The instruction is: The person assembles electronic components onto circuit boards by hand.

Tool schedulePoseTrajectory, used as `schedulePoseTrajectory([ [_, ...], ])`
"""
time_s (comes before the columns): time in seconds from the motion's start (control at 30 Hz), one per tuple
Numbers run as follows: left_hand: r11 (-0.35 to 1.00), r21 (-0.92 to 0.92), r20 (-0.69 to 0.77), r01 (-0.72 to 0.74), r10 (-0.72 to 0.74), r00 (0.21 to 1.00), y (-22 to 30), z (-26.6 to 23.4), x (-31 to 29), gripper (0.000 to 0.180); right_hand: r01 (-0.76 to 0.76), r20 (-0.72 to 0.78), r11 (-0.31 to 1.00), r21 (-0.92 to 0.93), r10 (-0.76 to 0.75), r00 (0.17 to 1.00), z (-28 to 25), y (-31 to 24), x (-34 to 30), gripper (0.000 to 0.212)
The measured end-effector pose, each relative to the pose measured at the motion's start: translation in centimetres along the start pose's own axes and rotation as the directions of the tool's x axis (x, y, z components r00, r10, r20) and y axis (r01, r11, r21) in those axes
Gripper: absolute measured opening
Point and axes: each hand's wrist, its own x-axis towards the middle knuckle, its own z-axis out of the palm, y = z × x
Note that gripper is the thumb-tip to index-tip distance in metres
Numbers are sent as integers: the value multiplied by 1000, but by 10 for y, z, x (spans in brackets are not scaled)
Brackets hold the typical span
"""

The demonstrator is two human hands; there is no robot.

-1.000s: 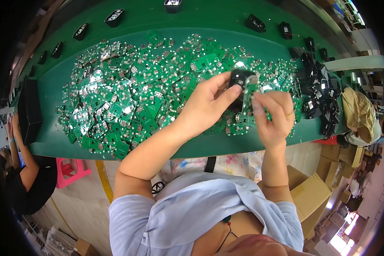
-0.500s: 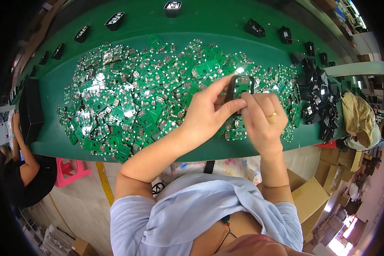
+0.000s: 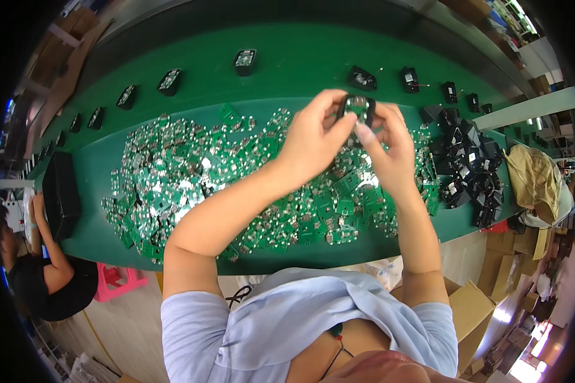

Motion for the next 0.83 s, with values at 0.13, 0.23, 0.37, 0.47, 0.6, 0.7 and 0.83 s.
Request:
schedulePoseTrajectory([
  [0.13, 928, 367, -133, 60, -11, 991, -29, -10, 65, 31, -178, -202, 984, -25, 170, 965, -4, 53, 43, 43],
  [0.23, 795, 581, -294, 172, 8, 956, -69, -42, 121, 35, -449, -461, 893, 4, 400, 792, -16, 111, 84, 62],
  [0.37, 633, 640, -359, 436, -255, 898, -99, -67, 155, 35, -619, -272, 779, 100, 620, 736, -15, 160, 101, 53],
  [0.47, 451, 775, -444, 442, -108, 889, -106, -67, 145, 44, -522, -254, 835, 174, 550, 795, -8, 155, 103, 28],
  [0.6, 537, 843, -158, -24, 289, 944, -80, -52, 118, 56, -404, -185, 865, 299, 468, 864, -3, 103, 100, 16],
  [0.7, 794, 608, -87, 2, 64, 994, -43, -29, 86, 56, -286, -117, 868, 406, 360, 926, -1, 64, 86, 17],
  [0.83, 931, 50, 186, 361, -364, 913, -24, -31, 61, 50, -157, -124, 836, 526, 258, 958, 3, 31, 67, 18],
])
